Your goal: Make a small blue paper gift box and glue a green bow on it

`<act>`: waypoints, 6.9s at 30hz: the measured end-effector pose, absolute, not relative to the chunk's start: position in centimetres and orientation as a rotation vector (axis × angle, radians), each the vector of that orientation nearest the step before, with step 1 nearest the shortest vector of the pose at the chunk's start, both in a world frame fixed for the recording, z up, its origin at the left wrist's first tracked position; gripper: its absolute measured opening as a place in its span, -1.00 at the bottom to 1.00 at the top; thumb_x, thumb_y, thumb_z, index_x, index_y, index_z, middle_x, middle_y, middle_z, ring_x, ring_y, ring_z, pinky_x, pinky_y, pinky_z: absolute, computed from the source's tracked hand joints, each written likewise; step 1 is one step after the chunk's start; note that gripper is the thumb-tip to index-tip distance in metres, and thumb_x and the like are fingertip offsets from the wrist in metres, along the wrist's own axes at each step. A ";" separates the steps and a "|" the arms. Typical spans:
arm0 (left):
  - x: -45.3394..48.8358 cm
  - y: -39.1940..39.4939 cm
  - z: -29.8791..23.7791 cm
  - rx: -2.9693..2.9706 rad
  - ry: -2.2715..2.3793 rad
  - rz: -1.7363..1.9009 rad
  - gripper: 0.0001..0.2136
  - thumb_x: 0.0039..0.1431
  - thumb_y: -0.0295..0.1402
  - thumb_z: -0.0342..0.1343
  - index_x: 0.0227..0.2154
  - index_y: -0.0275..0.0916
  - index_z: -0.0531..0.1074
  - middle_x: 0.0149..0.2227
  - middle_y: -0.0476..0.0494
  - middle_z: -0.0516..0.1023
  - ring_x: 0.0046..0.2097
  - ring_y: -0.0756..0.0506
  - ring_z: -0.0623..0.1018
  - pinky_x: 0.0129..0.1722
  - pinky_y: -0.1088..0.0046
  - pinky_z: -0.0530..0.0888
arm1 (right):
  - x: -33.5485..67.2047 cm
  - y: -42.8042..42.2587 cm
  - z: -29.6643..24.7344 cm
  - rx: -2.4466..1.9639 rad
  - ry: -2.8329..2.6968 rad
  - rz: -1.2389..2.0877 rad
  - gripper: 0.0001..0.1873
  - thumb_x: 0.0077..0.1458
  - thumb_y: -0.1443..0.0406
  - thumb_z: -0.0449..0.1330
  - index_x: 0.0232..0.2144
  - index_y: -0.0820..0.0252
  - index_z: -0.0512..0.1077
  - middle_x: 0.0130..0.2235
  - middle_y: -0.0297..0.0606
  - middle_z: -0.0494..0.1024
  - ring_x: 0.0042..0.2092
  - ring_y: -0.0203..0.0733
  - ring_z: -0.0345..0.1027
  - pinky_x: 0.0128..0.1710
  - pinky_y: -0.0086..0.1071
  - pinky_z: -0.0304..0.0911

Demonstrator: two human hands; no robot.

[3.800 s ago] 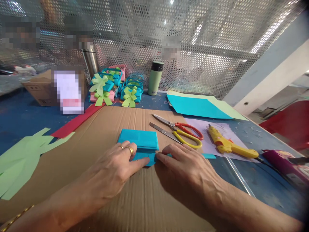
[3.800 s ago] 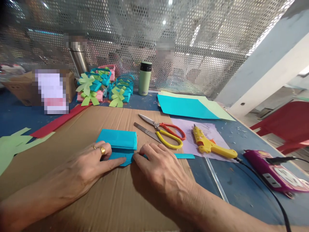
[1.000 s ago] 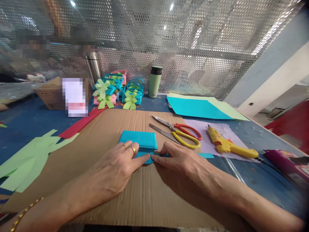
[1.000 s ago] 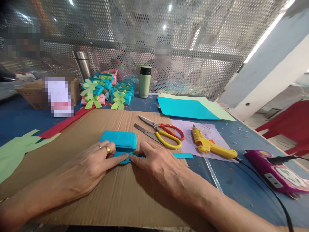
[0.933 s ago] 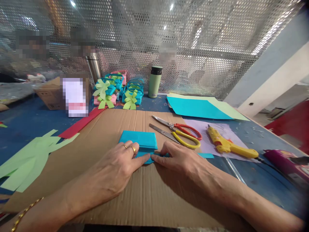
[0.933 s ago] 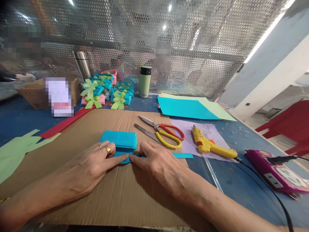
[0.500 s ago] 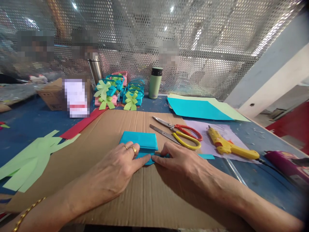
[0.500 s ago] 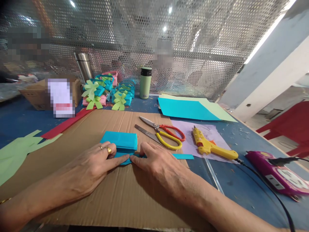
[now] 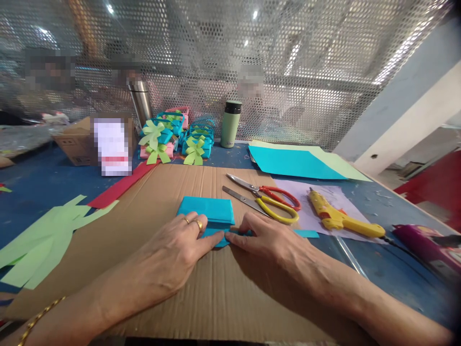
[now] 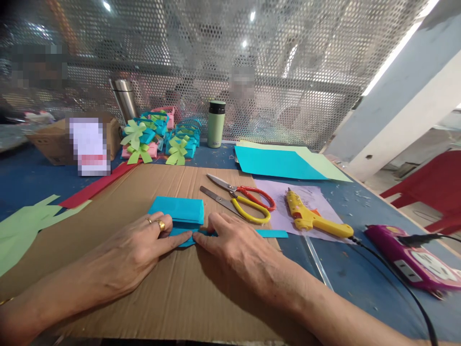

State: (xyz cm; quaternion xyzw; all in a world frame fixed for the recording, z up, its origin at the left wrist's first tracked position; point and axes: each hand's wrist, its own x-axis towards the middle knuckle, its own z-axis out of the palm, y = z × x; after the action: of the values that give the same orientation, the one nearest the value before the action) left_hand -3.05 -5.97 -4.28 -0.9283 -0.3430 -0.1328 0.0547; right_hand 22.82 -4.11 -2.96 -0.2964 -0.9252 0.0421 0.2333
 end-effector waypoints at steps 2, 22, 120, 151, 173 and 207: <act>-3.0 -6.0 -4.3 -2.813 -1.039 -0.405 -0.52 0.39 -0.57 -0.16 0.29 -0.17 0.31 -0.14 -0.25 0.36 -0.14 -0.20 0.36 -0.11 0.15 0.46 | 22.8 -4.1 -2.8 -0.792 -2.550 0.125 -0.82 0.30 0.37 0.14 -0.19 0.14 0.56 -0.29 -0.23 0.47 -0.27 -0.19 0.38 -0.23 -0.27 0.41; -3.0 -6.0 -4.4 -2.773 -1.034 -0.478 -0.55 0.40 -0.54 -0.15 0.26 -0.16 0.36 -0.16 -0.22 0.37 -0.16 -0.17 0.36 -0.19 0.26 0.43 | 22.3 -4.4 -1.9 -0.817 -2.567 0.136 -0.81 0.27 0.43 0.14 -0.25 0.16 0.55 -0.29 -0.24 0.47 -0.27 -0.20 0.38 -0.25 -0.28 0.37; -3.1 -6.2 -4.1 -2.804 -1.023 -0.369 -0.53 0.40 -0.56 -0.18 0.30 -0.23 0.29 -0.10 -0.28 0.41 -0.09 -0.20 0.41 -0.07 0.15 0.49 | 22.7 -4.6 -1.7 -0.828 -2.616 0.122 -0.84 0.29 0.43 0.14 -0.20 0.15 0.51 -0.24 -0.22 0.46 -0.24 -0.18 0.38 -0.22 -0.27 0.35; -3.2 -6.1 -4.5 -2.762 -1.004 -0.355 -0.51 0.38 -0.59 -0.14 0.32 -0.21 0.25 -0.07 -0.27 0.36 -0.12 -0.19 0.38 -0.12 0.17 0.50 | 22.5 -4.8 -1.5 -0.828 -2.614 0.042 -0.83 0.32 0.41 0.11 -0.14 0.18 0.49 -0.23 -0.21 0.46 -0.25 -0.19 0.36 -0.31 -0.32 0.26; -3.0 -6.1 -4.4 -2.761 -0.990 -0.464 -0.50 0.36 -0.60 -0.16 0.30 -0.22 0.30 -0.11 -0.28 0.37 -0.15 -0.18 0.38 -0.18 0.21 0.52 | 22.6 -4.9 -1.7 -0.868 -2.647 0.082 -0.80 0.28 0.45 0.13 -0.14 0.17 0.51 -0.20 -0.20 0.48 -0.20 -0.17 0.38 -0.25 -0.27 0.28; -3.0 -6.1 -4.2 -2.744 -0.985 -0.423 -0.54 0.41 -0.55 -0.18 0.28 -0.21 0.34 -0.14 -0.26 0.38 -0.18 -0.19 0.38 -0.20 0.24 0.47 | 22.5 -4.8 -2.0 -0.882 -2.659 0.063 -0.80 0.20 0.47 0.19 -0.17 0.11 0.48 -0.20 -0.28 0.43 -0.23 -0.20 0.31 -0.31 -0.31 0.18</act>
State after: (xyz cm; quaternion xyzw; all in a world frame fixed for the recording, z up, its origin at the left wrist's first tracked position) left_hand -2.96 -6.09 -4.22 -0.9270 -0.3326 -0.1430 0.0976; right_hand 22.51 -4.82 -1.98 -0.3103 -0.9353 0.0222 0.1688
